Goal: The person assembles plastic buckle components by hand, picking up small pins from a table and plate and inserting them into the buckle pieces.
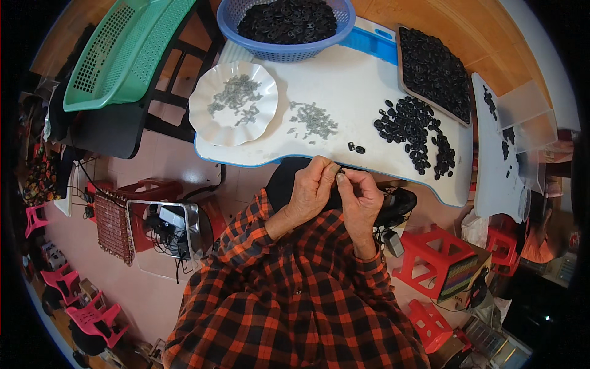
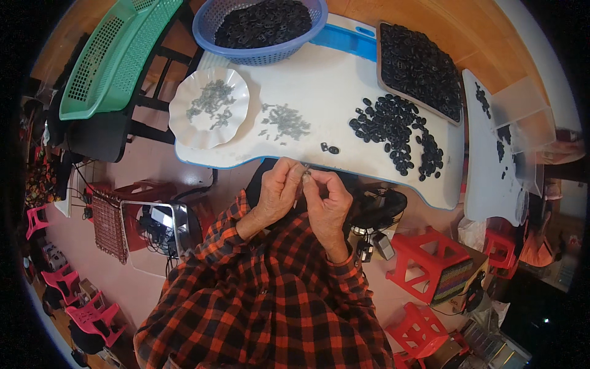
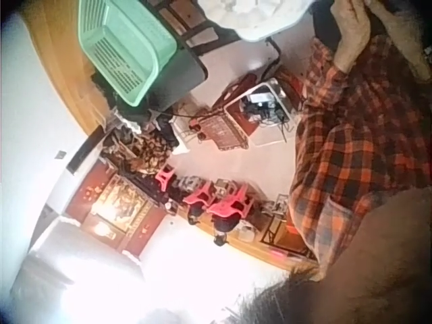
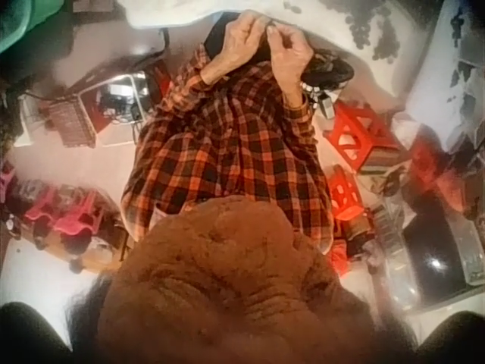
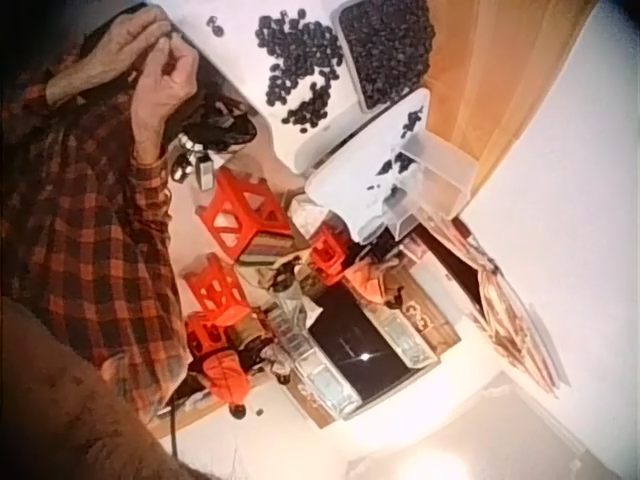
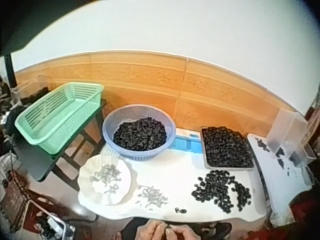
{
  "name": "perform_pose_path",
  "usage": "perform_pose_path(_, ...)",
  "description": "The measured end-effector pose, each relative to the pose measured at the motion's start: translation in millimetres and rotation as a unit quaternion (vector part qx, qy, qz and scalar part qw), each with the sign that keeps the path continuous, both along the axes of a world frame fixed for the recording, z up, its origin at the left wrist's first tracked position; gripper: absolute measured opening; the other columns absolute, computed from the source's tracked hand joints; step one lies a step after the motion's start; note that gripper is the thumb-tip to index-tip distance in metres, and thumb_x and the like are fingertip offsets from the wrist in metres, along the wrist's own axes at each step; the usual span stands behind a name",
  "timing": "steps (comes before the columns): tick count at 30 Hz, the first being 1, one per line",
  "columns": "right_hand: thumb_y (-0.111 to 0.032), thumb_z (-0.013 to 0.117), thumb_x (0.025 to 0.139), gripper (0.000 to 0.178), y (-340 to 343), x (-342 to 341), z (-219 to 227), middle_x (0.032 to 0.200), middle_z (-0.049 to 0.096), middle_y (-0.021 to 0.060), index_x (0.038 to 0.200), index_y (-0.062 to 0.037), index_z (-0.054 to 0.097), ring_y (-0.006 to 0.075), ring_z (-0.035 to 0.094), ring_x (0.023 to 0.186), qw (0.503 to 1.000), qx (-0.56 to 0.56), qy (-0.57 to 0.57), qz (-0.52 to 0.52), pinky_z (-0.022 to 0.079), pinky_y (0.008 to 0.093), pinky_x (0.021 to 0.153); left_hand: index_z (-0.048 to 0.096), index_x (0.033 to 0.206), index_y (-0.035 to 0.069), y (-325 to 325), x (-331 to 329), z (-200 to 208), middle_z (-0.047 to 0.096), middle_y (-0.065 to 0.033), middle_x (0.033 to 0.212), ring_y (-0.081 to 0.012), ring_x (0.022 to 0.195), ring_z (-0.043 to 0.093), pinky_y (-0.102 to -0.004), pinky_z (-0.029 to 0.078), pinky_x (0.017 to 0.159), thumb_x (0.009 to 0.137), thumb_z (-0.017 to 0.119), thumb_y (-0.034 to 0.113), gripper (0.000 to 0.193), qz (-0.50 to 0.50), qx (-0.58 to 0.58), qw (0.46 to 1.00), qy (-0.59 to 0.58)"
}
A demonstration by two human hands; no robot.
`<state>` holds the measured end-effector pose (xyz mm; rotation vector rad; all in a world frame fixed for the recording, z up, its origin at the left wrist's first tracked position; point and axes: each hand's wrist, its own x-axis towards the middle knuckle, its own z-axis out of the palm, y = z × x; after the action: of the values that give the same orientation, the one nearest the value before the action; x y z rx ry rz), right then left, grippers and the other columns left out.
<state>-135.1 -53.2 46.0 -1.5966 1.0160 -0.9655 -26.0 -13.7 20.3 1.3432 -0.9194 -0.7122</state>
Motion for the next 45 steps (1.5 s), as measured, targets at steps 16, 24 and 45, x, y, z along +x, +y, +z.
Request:
perform_pose_path(16,-0.003,0.064,0.084,0.011,-25.8,-33.8,-10.2,0.078,0.064,0.004,0.094,0.0027,0.063,0.0058,0.053,0.066,0.987,0.088,-0.05,-0.125,0.043,0.0177,0.061,0.061,0.096,0.004,-51.0,0.4,7.1,0.052,-0.0128,0.08,-0.0307,0.066,0.059,-0.037,0.047,0.053,0.079,0.066,0.012,0.019,-0.001,-0.003,0.921,-0.388)
perform_pose_path(24,-0.003,0.063,0.084,0.012,-25.1,-32.6,-9.4,0.079,0.065,0.0046,0.095,0.0031,0.063,0.0057,0.054,0.067,0.988,0.093,-0.051,-0.115,0.043,0.0177,0.061,0.059,0.09,0.007,-65.0,-2.7,2.4,0.048,-0.0119,0.08,-0.0306,0.07,0.057,-0.0403,0.046,0.053,0.078,0.067,0.018,0.018,-0.037,0.052,0.901,-0.428)
perform_pose_path(45,-0.006,0.062,0.087,0.011,-18.7,-25.5,5.5,0.085,0.065,0.0052,0.095,0.0013,0.059,0.0067,0.056,0.073,0.982,0.106,-0.117,-0.107,0.046,0.019,0.068,0.058,0.091,-0.001,-28.1,4.5,6.3,0.061,-0.0054,0.082,-0.009,0.069,0.063,-0.0219,0.052,0.058,0.082,0.063,0.0,0.01,-0.149,0.019,0.984,0.094)
